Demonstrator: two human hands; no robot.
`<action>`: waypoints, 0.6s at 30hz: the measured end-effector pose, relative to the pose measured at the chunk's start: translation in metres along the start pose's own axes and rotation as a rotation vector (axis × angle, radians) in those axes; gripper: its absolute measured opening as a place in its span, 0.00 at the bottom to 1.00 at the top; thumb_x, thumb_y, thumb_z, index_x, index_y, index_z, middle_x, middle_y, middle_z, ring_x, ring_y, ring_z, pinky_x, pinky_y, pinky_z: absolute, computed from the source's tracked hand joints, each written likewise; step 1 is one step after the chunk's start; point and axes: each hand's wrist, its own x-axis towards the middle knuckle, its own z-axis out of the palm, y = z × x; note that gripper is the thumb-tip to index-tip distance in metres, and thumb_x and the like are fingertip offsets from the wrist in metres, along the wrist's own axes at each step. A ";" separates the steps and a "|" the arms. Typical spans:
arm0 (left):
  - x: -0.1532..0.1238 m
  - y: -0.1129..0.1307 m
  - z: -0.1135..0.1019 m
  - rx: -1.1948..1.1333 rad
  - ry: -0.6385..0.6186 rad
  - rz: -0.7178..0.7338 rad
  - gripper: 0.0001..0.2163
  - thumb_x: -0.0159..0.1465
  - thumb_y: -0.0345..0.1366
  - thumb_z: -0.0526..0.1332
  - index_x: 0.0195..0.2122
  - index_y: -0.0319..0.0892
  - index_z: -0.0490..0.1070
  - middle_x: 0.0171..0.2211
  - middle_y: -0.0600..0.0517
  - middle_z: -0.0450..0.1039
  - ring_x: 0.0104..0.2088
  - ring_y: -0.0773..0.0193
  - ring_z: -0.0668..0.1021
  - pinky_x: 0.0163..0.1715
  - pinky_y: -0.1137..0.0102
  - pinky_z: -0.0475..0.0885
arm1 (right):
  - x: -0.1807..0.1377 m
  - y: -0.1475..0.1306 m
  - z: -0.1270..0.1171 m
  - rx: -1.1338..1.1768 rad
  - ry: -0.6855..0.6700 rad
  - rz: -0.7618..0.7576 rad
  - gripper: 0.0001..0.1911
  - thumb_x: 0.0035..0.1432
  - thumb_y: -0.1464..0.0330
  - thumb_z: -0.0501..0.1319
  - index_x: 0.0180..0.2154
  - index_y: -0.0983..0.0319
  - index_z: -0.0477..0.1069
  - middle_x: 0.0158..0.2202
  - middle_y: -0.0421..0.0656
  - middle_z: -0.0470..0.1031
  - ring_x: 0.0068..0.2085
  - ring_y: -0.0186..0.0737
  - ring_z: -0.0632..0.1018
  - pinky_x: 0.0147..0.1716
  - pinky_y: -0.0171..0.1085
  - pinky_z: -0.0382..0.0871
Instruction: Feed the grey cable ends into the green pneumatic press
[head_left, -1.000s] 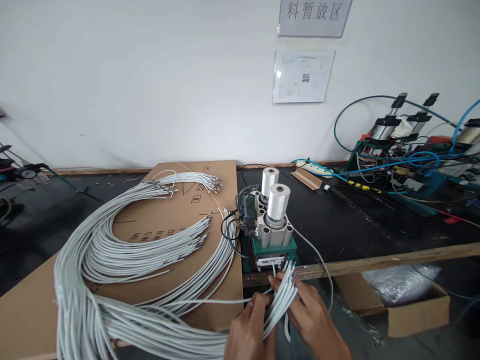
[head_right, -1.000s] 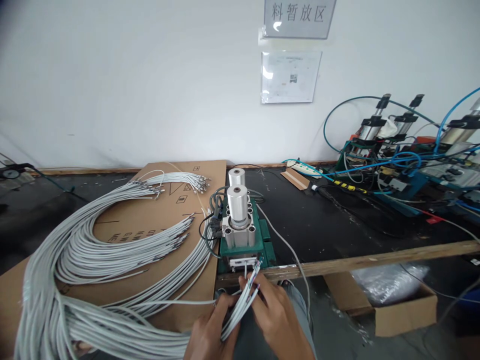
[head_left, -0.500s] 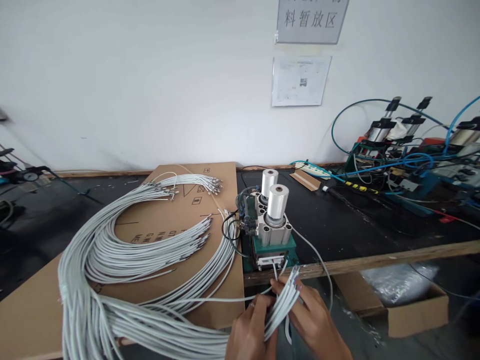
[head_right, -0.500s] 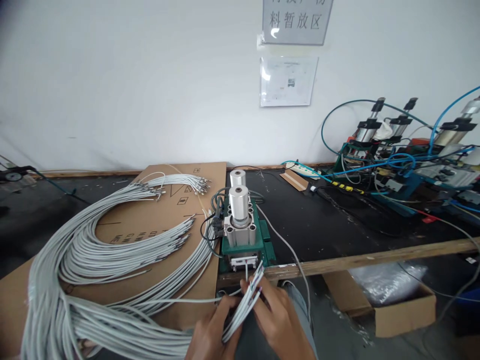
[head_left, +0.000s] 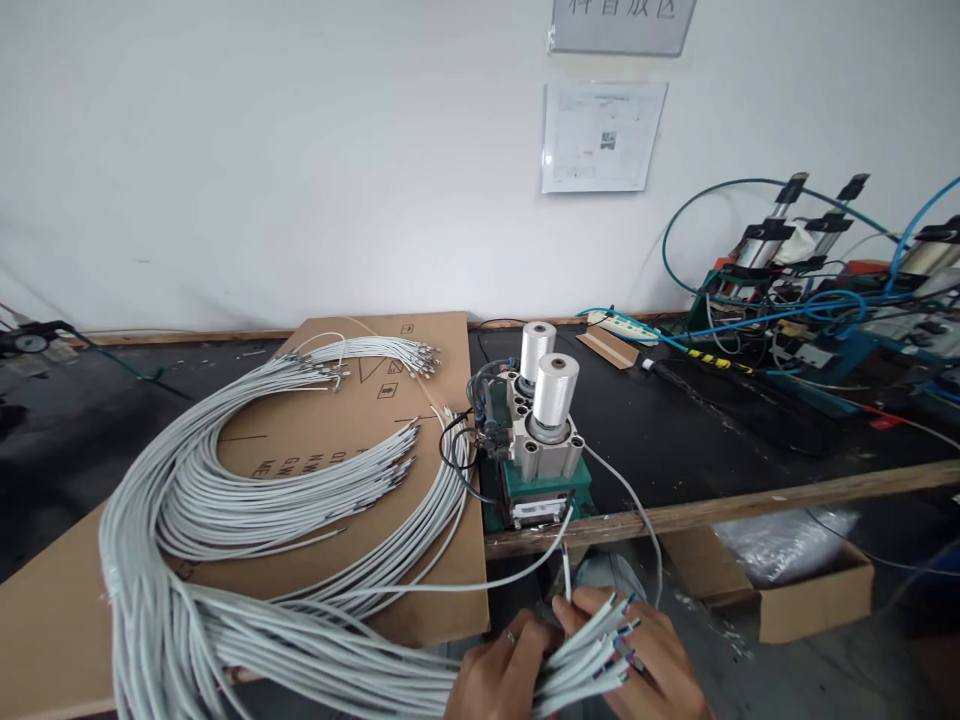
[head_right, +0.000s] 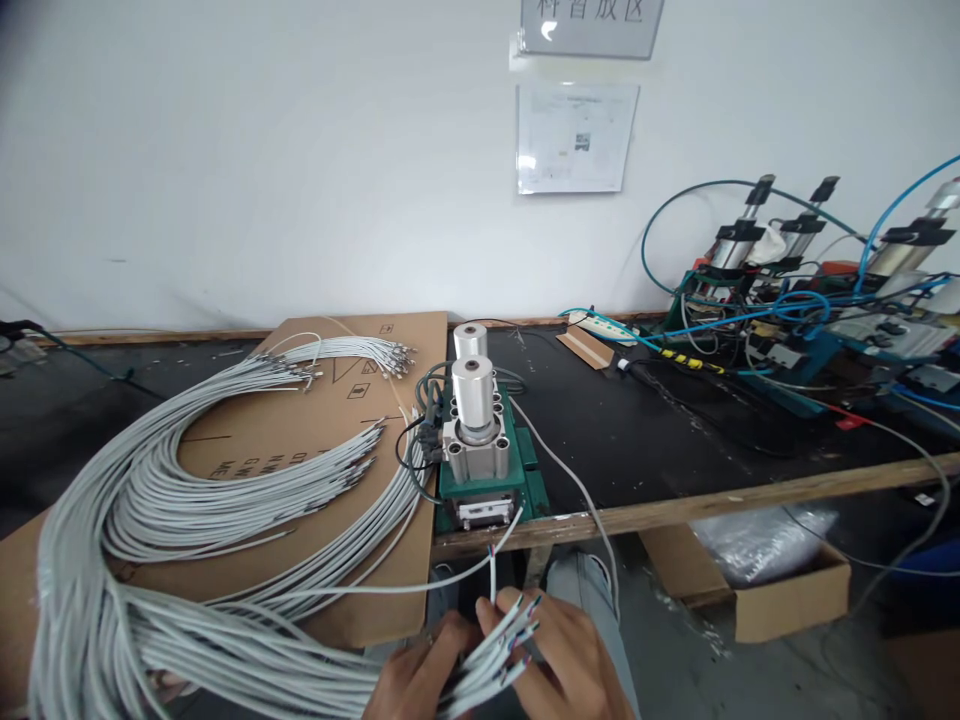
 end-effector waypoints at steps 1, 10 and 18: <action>0.000 0.000 0.000 0.007 -0.008 -0.003 0.12 0.61 0.29 0.53 0.44 0.49 0.66 0.31 0.54 0.76 0.26 0.63 0.80 0.27 0.75 0.70 | 0.000 0.001 0.001 -0.005 -0.005 0.007 0.26 0.73 0.71 0.51 0.68 0.49 0.61 0.50 0.44 0.82 0.49 0.47 0.83 0.47 0.41 0.78; 0.013 0.008 -0.005 0.165 -0.013 -0.093 0.20 0.54 0.20 0.54 0.46 0.47 0.66 0.37 0.50 0.80 0.34 0.55 0.84 0.32 0.70 0.76 | 0.019 0.019 0.016 -0.039 -0.011 -0.083 0.32 0.72 0.78 0.49 0.72 0.56 0.47 0.53 0.50 0.80 0.53 0.43 0.80 0.48 0.38 0.75; 0.025 0.016 -0.010 0.182 -0.031 -0.130 0.19 0.58 0.19 0.53 0.48 0.43 0.65 0.36 0.47 0.80 0.34 0.54 0.85 0.32 0.68 0.78 | 0.030 0.024 0.026 -0.010 0.015 -0.089 0.30 0.72 0.79 0.47 0.71 0.59 0.53 0.49 0.51 0.81 0.50 0.43 0.81 0.45 0.37 0.76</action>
